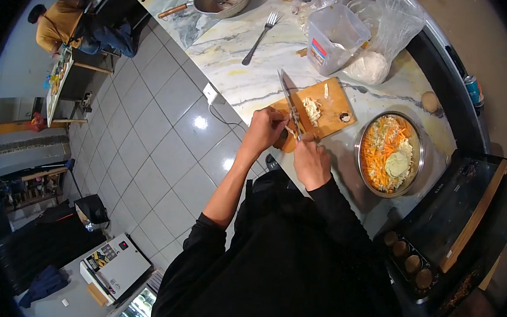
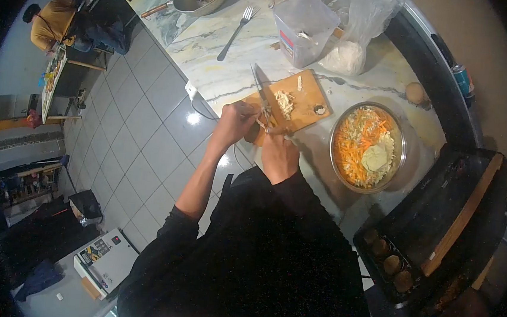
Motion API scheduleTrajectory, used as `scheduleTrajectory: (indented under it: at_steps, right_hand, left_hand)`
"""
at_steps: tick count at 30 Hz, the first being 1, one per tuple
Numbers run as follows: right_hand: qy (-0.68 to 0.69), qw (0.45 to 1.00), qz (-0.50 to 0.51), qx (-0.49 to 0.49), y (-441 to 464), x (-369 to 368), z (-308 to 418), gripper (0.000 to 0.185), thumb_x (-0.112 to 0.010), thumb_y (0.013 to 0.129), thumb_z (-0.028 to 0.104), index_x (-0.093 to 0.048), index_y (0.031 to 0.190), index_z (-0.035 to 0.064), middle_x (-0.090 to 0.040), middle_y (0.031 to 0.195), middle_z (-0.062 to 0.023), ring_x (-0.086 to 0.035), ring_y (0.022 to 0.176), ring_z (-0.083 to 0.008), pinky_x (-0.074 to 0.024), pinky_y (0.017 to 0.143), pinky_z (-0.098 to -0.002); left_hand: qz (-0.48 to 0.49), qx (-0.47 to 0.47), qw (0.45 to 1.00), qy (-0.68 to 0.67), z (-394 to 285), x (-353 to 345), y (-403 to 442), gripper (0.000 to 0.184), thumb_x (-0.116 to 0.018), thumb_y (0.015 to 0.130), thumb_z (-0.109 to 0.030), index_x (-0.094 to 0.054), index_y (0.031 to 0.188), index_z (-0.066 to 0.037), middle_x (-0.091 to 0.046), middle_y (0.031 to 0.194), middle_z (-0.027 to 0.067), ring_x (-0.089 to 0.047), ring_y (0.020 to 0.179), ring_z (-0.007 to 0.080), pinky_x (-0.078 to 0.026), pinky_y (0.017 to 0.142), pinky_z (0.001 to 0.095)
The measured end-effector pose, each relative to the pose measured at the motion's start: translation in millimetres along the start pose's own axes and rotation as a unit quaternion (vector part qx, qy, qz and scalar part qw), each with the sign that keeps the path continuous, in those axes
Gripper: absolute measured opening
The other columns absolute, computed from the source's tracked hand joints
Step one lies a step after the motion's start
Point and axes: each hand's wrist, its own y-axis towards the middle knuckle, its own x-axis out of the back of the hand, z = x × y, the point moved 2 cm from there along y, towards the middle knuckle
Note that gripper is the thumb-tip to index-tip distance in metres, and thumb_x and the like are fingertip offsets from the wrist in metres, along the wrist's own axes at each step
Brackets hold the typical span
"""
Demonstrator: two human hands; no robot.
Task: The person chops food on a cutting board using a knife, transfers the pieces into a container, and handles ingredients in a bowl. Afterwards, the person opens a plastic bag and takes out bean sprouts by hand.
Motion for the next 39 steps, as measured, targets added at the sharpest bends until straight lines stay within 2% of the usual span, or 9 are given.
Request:
scheduleTrajectory:
  at_steps: [6,9,11,20,22,25,27,37,39]
  right_hand:
    - [-0.084,0.994,-0.035,-0.063,-3,-46,-4,0.017,-0.05,0.091,0.014,-0.051,0.089,-0.0023,-0.067,0.069,-0.0166,-0.069,0.067,-0.0346,-0.0563,0.06,-0.0441]
    - [-0.097,0.993,-0.056,-0.029,0,-38,-16,0.018,-0.049,0.093,0.015,-0.05,0.089,-0.0026,-0.067,0.067,-0.0165,-0.069,0.065,-0.0359,-0.056,0.059,-0.0445]
    - [-0.093,0.996,-0.013,0.006,-1,-25,-20,0.017,-0.05,0.091,0.012,-0.052,0.094,-0.0042,-0.068,0.068,-0.0158,-0.071,0.067,-0.0294,-0.0566,0.057,-0.041]
    - [-0.05,0.999,-0.01,-0.009,-3,-2,10,0.015,-0.053,0.087,0.009,-0.062,0.082,-0.0026,-0.068,0.071,-0.0159,-0.071,0.073,-0.0332,-0.0565,0.061,-0.0427]
    - [-0.079,0.996,-0.029,-0.009,-2,-29,4,0.015,-0.052,0.088,0.009,-0.061,0.087,-0.0035,-0.068,0.069,-0.0133,-0.071,0.068,-0.0302,-0.0565,0.057,-0.0395]
    - [-0.111,0.99,-0.067,-0.056,-4,-45,-2,0.017,-0.052,0.093,0.015,-0.05,0.087,-0.0006,-0.068,0.068,-0.0177,-0.07,0.068,-0.0321,-0.0567,0.058,-0.042]
    - [-0.13,0.989,-0.065,-0.021,-3,-40,-7,0.017,-0.049,0.091,0.012,-0.055,0.095,-0.0037,-0.067,0.063,-0.0105,-0.07,0.06,-0.0264,-0.0561,0.052,-0.0348]
    - [-0.104,0.994,-0.022,0.031,-4,-7,-6,0.017,-0.052,0.089,0.012,-0.056,0.092,-0.0046,-0.068,0.073,-0.0166,-0.071,0.069,-0.0292,-0.0567,0.058,-0.0393]
    - [-0.062,0.997,-0.012,0.035,-7,-2,3,0.023,-0.048,0.096,0.017,-0.053,0.092,-0.0054,-0.068,0.072,-0.0184,-0.069,0.069,-0.0356,-0.0565,0.061,-0.0438]
  left_hand:
    - [0.007,-0.001,1.0,-0.012,9,-4,2,0.014,-0.068,0.077,0.002,-0.073,0.09,0.002,-0.068,0.081,0.021,-0.067,0.074,0.0307,-0.053,0.066,0.0378]
    - [0.016,-0.017,1.0,-0.008,12,-1,5,0.016,-0.068,0.075,0.003,-0.073,0.091,0.002,-0.068,0.081,0.0208,-0.067,0.071,0.0303,-0.053,0.065,0.0367]
    - [0.017,-0.028,0.999,-0.012,13,-1,3,0.017,-0.068,0.074,0.003,-0.073,0.091,0.002,-0.067,0.081,0.021,-0.067,0.067,0.0303,-0.053,0.063,0.0359]
    - [-0.016,-0.01,1.0,-0.009,10,-3,0,0.016,-0.069,0.073,0.003,-0.073,0.088,0.002,-0.066,0.076,0.0204,-0.066,0.066,0.0316,-0.052,0.062,0.0367]
    - [-0.012,-0.005,1.0,0.014,5,-2,-1,0.016,-0.069,0.076,0.003,-0.073,0.091,0.002,-0.069,0.084,0.0199,-0.067,0.073,0.0298,-0.054,0.067,0.0362]
    - [0.009,0.011,1.0,0.002,6,-2,0,0.016,-0.07,0.076,0.002,-0.073,0.092,0.002,-0.069,0.084,0.0199,-0.067,0.074,0.0301,-0.054,0.068,0.0368]
    - [0.005,0.005,1.0,-0.004,9,-2,1,0.015,-0.07,0.076,0.001,-0.073,0.091,0.001,-0.069,0.083,0.0197,-0.067,0.074,0.0302,-0.053,0.068,0.0368]
    - [0.018,0.024,1.0,0.002,1,1,-2,0.01,-0.07,0.077,0.0,-0.072,0.086,0.005,-0.069,0.08,0.019,-0.067,0.073,0.0294,-0.054,0.066,0.0362]
    - [0.006,0.03,1.0,0.002,-1,0,-4,0.01,-0.069,0.077,0.001,-0.071,0.086,0.005,-0.069,0.081,0.0192,-0.068,0.073,0.0292,-0.055,0.067,0.0358]
